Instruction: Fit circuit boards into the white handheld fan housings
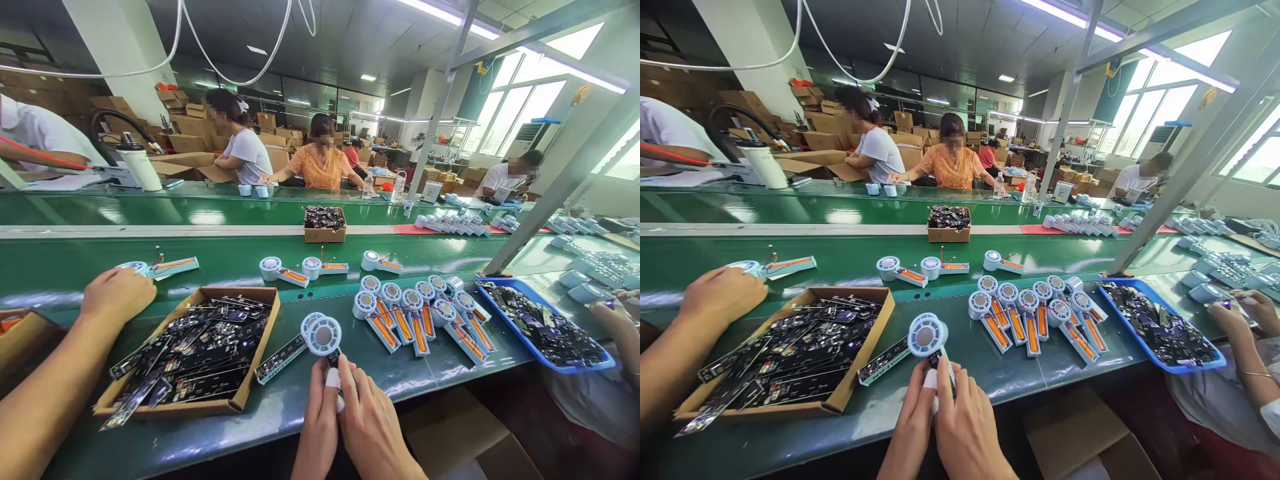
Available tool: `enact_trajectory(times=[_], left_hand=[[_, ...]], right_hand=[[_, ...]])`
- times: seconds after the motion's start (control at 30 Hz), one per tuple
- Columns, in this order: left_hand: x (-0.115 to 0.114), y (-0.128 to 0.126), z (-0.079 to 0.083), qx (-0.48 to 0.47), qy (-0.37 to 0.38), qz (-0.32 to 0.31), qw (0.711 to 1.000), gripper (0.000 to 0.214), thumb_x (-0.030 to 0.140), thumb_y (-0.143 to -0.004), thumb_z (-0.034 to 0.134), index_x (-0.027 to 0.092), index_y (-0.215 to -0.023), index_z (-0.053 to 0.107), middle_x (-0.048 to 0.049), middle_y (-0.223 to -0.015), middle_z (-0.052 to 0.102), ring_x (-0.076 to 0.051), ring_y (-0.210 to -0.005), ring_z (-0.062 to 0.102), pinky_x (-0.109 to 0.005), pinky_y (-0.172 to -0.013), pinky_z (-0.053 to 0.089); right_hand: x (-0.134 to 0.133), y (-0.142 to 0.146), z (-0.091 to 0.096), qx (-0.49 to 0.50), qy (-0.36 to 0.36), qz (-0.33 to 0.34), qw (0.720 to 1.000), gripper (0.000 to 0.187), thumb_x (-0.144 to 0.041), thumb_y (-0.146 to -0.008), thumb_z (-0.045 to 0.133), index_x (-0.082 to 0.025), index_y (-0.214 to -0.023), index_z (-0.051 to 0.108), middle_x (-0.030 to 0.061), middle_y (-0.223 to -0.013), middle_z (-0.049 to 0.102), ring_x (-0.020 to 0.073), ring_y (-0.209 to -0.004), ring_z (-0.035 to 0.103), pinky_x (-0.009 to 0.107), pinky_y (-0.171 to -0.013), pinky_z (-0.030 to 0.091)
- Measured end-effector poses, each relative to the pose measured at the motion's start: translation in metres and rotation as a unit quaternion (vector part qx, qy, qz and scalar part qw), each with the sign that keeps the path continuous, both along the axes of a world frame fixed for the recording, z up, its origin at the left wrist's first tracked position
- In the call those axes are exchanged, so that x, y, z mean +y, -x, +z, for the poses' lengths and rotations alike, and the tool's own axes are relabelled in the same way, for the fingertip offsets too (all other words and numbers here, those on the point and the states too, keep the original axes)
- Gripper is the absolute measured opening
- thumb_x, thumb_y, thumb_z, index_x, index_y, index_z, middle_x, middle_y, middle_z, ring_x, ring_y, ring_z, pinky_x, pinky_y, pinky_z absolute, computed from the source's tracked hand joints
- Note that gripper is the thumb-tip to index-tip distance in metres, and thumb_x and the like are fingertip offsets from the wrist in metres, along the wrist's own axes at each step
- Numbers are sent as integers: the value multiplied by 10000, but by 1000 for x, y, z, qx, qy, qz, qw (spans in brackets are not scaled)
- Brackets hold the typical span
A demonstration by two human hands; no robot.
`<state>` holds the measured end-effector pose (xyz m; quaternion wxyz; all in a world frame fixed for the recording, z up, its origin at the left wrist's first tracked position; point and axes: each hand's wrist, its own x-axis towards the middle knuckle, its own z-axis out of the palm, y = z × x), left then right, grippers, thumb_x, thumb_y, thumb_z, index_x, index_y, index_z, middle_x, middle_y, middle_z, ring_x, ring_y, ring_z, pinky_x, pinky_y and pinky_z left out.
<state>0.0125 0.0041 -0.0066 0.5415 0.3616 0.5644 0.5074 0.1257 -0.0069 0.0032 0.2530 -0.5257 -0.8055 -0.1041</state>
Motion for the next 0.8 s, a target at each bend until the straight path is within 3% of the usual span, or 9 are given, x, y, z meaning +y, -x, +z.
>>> enact_trajectory(times=[0.1, 0.2, 0.27, 0.33, 0.43, 0.53, 0.63, 0.73, 0.8], left_hand=[[12, 22, 16, 118, -65, -47, 990, 388, 525, -889, 536, 241, -1111, 679, -123, -1218, 730, -342, -1186, 638, -452, -1013, 482], [29, 51, 32, 302, -172, -7, 938, 324, 462, -876, 496, 230, -993, 689, -166, -1198, 716, -369, -1181, 623, -475, -1059, 427], [39, 66, 37, 406, -165, -3, 899, 276, 396, -857, 472, 224, -941, 670, -193, -1198, 701, -384, -1210, 603, -484, -1069, 400], [46, 74, 38, 451, -126, -36, 883, 238, 345, -845, 443, 231, -880, 649, -183, -1050, 735, -380, -1071, 667, -484, -966, 457], [49, 76, 35, 437, -102, -73, 891, 242, 341, -850, 401, 255, -765, 611, -121, -772, 730, -335, -777, 703, -434, -761, 508], [51, 72, 30, 395, -103, -88, 908, 287, 406, -845, 388, 267, -698, 593, -108, -747, 740, -313, -773, 718, -406, -748, 530], [55, 71, 21, 347, -99, -85, 929, 411, 533, -836, 349, 255, -712, 625, -136, -840, 776, -319, -872, 744, -409, -799, 569], [57, 75, 3, 274, -69, -31, 959, 610, 684, -828, 262, 223, -723, 648, -169, -830, 775, -342, -839, 754, -442, -746, 609], [54, 80, -15, 202, -54, 62, 976, 672, 769, -789, 321, 201, -767, 678, -159, -857, 779, -340, -829, 751, -457, -771, 620]], right_hand=[[4, -9, -6, 44, 15, -4, 999, 668, -130, -1003, 311, -184, -1628, 82, 90, -870, 690, 232, -663, 704, 288, -553, 560], [6, -18, -13, 43, 30, -27, 998, 725, -97, -976, 325, -172, -1632, 24, 64, -824, 649, 217, -577, 666, 267, -467, 499], [10, -21, -15, 17, 53, -47, 997, 749, -46, -946, 362, -213, -1631, 108, 67, -887, 649, 181, -548, 648, 240, -450, 459], [17, -22, -12, -25, 94, -61, 993, 733, 5, -906, 414, -265, -1579, 307, 78, -976, 660, 151, -567, 661, 217, -478, 445], [31, -16, 7, -56, 179, -52, 981, 543, -9, -908, 468, -273, -1370, 575, 95, -1060, 670, 189, -705, 724, 232, -564, 480], [44, 2, 32, -20, 252, -27, 967, 294, -258, -1002, 511, -255, -1272, 626, 120, -1097, 677, 277, -838, 738, 338, -686, 544], [51, 36, 42, -13, 290, -77, 954, 458, -519, -974, 552, -164, -1251, 638, 249, -1262, 625, 384, -987, 706, 497, -818, 544], [56, 68, 29, -26, 288, -139, 947, 565, -403, -840, 770, -110, -1295, 606, 312, -1370, 550, 457, -1229, 572, 572, -961, 470], [60, 73, 20, -7, 280, -147, 948, 384, -241, -877, 707, -124, -1234, 629, 289, -1347, 572, 418, -1219, 579, 545, -961, 468]])
